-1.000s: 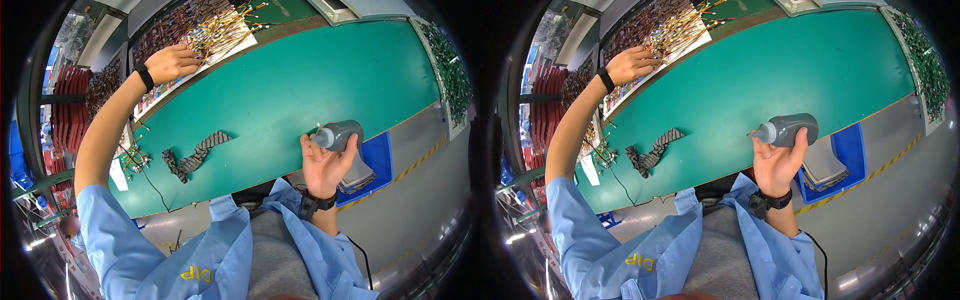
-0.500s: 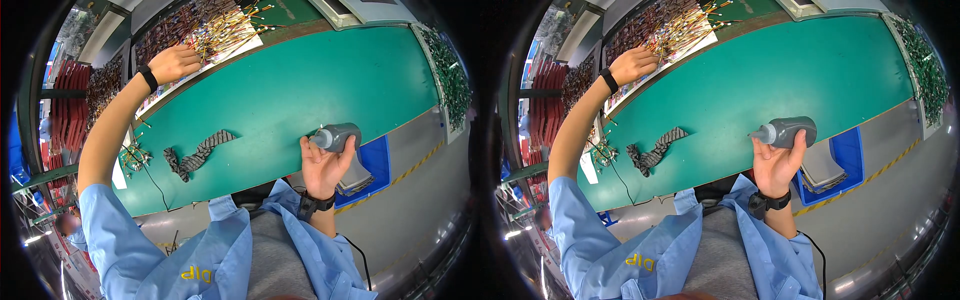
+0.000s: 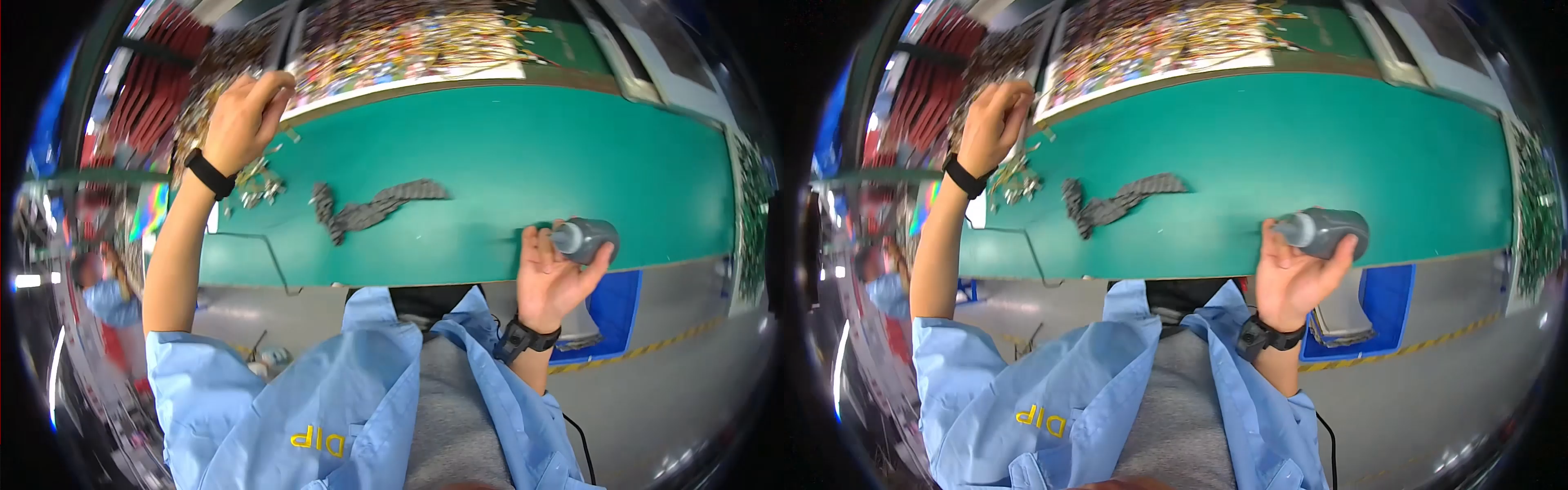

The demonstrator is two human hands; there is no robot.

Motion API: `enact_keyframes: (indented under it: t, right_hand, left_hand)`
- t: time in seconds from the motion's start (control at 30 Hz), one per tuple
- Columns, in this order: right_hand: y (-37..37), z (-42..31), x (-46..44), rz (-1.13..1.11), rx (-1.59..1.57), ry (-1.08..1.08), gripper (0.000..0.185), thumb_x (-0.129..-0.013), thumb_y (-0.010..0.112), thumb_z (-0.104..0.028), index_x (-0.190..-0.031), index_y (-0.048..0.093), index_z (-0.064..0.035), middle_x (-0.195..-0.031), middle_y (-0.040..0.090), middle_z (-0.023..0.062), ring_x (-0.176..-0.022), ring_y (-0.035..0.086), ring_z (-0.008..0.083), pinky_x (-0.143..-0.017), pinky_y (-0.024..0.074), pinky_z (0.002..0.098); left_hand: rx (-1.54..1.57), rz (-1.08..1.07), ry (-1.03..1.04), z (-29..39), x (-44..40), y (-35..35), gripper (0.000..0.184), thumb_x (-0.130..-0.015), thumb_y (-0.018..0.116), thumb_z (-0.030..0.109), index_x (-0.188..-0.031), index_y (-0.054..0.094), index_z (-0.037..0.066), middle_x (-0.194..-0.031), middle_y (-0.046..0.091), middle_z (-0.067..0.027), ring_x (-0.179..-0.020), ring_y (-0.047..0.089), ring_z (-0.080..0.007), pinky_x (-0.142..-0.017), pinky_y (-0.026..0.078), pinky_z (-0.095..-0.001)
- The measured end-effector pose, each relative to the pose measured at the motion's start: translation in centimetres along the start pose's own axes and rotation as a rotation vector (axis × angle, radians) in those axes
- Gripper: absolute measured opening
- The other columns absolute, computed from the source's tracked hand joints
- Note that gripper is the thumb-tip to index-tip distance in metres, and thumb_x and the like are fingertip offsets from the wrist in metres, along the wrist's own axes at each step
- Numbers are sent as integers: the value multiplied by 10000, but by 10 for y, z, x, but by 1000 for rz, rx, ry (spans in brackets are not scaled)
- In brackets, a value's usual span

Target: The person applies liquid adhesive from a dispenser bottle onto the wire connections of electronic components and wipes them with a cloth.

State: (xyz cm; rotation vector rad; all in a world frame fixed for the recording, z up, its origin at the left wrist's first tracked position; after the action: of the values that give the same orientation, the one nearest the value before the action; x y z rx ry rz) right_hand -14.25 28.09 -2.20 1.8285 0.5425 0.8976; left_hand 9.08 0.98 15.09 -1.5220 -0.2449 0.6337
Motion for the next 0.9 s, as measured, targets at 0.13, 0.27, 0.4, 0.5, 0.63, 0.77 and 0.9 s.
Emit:
enact_keyframes:
  t: [0.13,0.27,0.4,0.5,0.63,0.77,0.9]
  right_hand:
    - [14,25,8,-30,52,62,432,-927,536,-478,-1000,589,-55,-752,555,54,-491,329,132,-761,349,336]
    - [30,50,21,-104,94,112,411,-932,533,-472,-989,584,-69,-732,530,47,-490,319,132,-735,334,334]
    - [40,69,34,-158,122,151,408,-936,526,-475,-981,584,-73,-717,513,39,-490,312,131,-728,325,333]
    - [45,77,43,-177,152,159,408,-936,526,-476,-986,588,-76,-726,523,37,-489,313,132,-737,342,340]
    - [41,76,50,-103,185,125,401,-931,535,-470,-1011,601,-83,-789,583,45,-503,369,145,-767,405,373]
    - [20,68,46,-34,121,151,376,-918,560,-452,-1076,612,-115,-991,673,75,-678,622,223,-844,503,464]
    - [22,62,44,-38,123,97,323,-952,532,-388,-1135,554,-123,-1043,665,39,-921,643,178,-697,538,304]
  left_hand:
    - [124,35,-252,-20,98,-18,200,-808,572,0,-1003,576,45,-859,590,-139,-799,575,-305,-726,464,-377]
    - [157,31,-396,-50,192,20,180,-839,584,47,-1019,585,47,-891,602,-145,-839,586,-312,-748,483,-376]
    - [153,102,-584,-56,211,48,203,-838,622,118,-1028,594,52,-865,625,-136,-808,608,-321,-731,500,-396]
    - [131,69,-652,-52,191,64,231,-829,643,154,-1025,593,43,-834,631,-137,-772,620,-320,-687,493,-407]
    - [22,55,-642,-61,182,82,241,-816,660,189,-974,585,23,-798,638,-171,-721,622,-359,-661,496,-448]
    - [-5,134,-516,-69,179,87,205,-805,662,159,-900,556,13,-832,627,-219,-767,607,-407,-655,488,-484]
    - [11,128,-503,-72,186,94,252,-809,648,80,-1031,556,4,-952,584,-197,-909,572,-383,-765,474,-446]
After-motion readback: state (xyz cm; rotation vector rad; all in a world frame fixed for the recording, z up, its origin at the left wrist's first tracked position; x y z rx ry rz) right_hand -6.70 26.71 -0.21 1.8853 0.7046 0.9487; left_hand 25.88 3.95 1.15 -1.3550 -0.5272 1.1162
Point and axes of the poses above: each hand's wrist, its own x-axis away from the middle knuckle, its own y-axis out of the palm, z = x × y, the point moved 9 cm from there along -x, towards the middle knuckle
